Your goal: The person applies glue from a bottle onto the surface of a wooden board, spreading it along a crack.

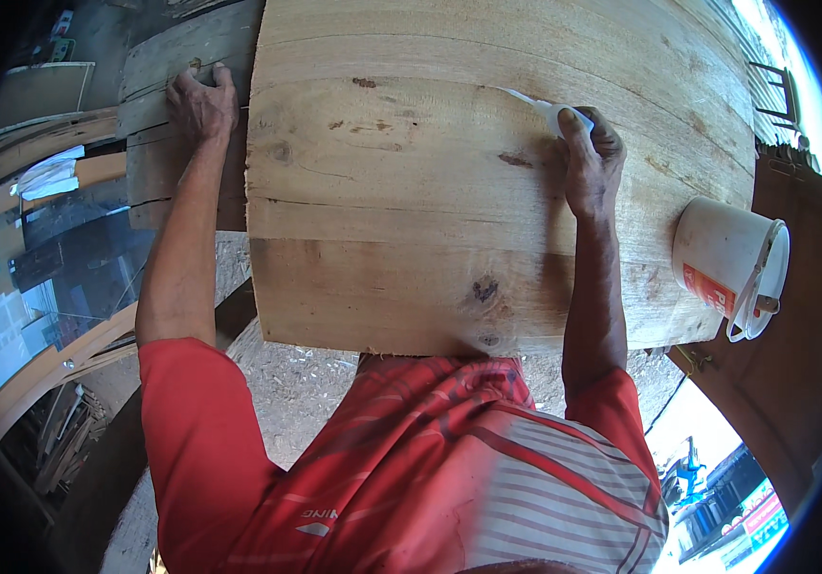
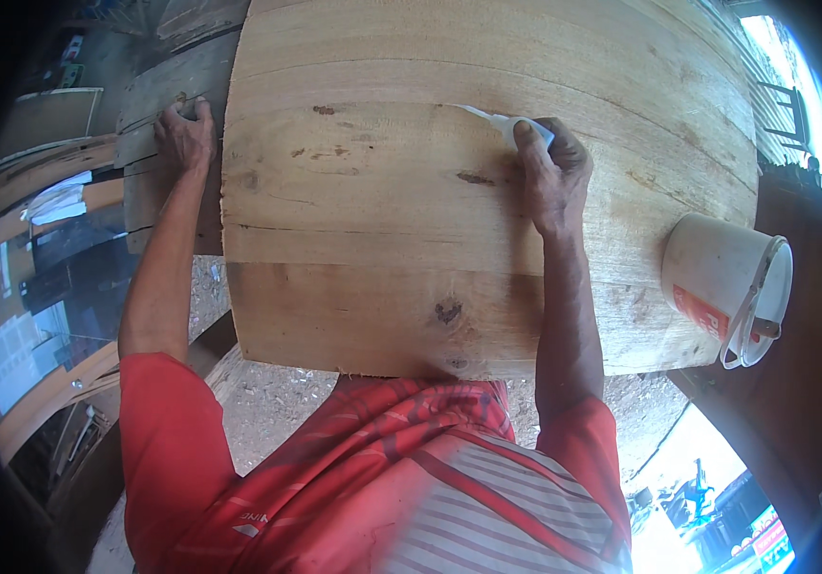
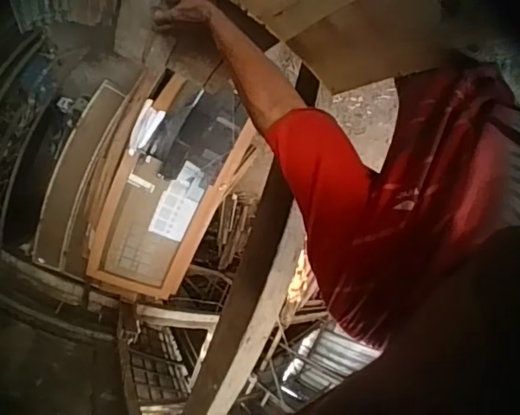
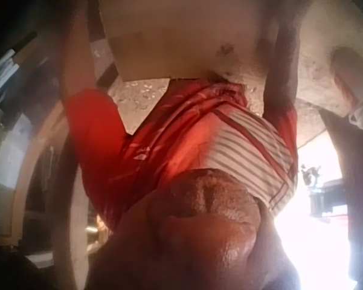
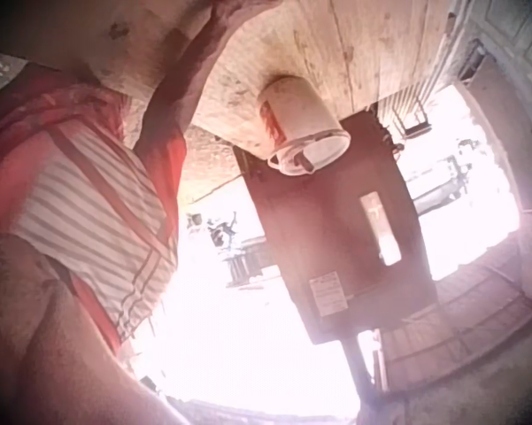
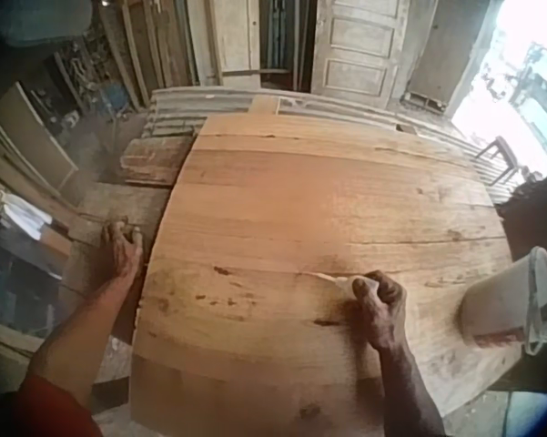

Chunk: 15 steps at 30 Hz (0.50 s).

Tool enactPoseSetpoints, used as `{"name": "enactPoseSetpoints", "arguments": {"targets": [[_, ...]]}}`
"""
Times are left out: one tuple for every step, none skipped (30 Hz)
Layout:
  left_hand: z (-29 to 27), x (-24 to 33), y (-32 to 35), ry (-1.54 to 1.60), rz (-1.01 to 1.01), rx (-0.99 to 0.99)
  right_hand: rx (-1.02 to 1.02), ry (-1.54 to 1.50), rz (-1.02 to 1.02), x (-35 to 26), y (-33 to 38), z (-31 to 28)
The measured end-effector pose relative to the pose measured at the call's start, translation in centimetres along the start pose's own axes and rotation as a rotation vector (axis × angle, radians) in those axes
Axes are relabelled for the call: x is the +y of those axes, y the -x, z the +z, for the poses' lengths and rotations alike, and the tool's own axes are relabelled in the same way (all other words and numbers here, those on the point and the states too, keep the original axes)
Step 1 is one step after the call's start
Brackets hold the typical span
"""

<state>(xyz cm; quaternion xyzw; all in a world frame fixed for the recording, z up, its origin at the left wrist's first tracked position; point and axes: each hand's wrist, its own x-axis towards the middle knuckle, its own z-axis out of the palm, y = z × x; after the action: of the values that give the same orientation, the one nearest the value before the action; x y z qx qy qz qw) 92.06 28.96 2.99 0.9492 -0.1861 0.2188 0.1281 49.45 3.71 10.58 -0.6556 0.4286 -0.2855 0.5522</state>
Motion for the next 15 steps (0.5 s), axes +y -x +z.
{"name": "enactPoseSetpoints", "arguments": {"targets": [[-0.1, 0.1, 0.0, 0.002, -0.002, -0.002, 0.001, 0.013, -0.005, 0.0, 0.0, -0.1], [-0.1, 0.2, 0.0, 0.003, -0.003, -0.004, 0.003, 0.026, -0.009, -0.1, 0.1, -0.1], [-0.3, 0.4, 0.0, 0.001, -0.017, -0.017, 0.006, 0.039, -0.014, -0.2, 0.1, -0.2], [-0.4, 0.6, 0.1, -0.002, -0.031, -0.029, 0.003, 0.041, -0.014, -0.4, 0.2, -0.3], [-0.6, 0.8, 0.1, -0.004, -0.044, -0.043, 0.0, 0.043, -0.013, -0.5, 0.3, -0.5], [-0.5, 0.5, 0.1, -0.001, -0.04, -0.035, -0.005, 0.045, -0.013, -0.6, 0.4, -0.5], [-0.5, 0.2, 0.0, 0.002, -0.035, -0.028, 0.002, 0.023, -0.011, -0.6, 0.4, -0.5], [-0.4, 0.0, 0.0, 0.004, -0.031, -0.02, 0.009, 0.001, -0.009, -0.5, 0.4, -0.3], [-0.4, 0.0, 0.1, 0.018, -0.04, -0.031, 0.015, -0.017, -0.001, -0.4, 0.5, -0.3], [-0.5, 0.0, 0.1, 0.032, -0.05, -0.042, 0.02, -0.017, 0.006, -0.3, 0.5, -0.3], [-0.6, 0.0, 0.1, 0.045, -0.062, -0.052, 0.023, -0.017, 0.013, -0.3, 0.2, -0.2], [-0.7, 0.4, 0.4, 0.054, -0.048, -0.06, 0.026, -0.009, 0.035, -0.2, 0.5, -0.5], [-0.8, 0.8, 0.1, 0.055, -0.033, -0.059, 0.031, -0.025, 0.046, -0.3, 0.8, -0.5], [-1.0, 1.0, 0.2, 0.058, -0.017, -0.058, 0.035, -0.041, 0.057, -0.5, 1.2, -0.6], [-0.8, 0.8, 0.0, 0.04, -0.015, -0.049, 0.043, -0.067, 0.049, -0.8, 0.9, -0.4]]}}
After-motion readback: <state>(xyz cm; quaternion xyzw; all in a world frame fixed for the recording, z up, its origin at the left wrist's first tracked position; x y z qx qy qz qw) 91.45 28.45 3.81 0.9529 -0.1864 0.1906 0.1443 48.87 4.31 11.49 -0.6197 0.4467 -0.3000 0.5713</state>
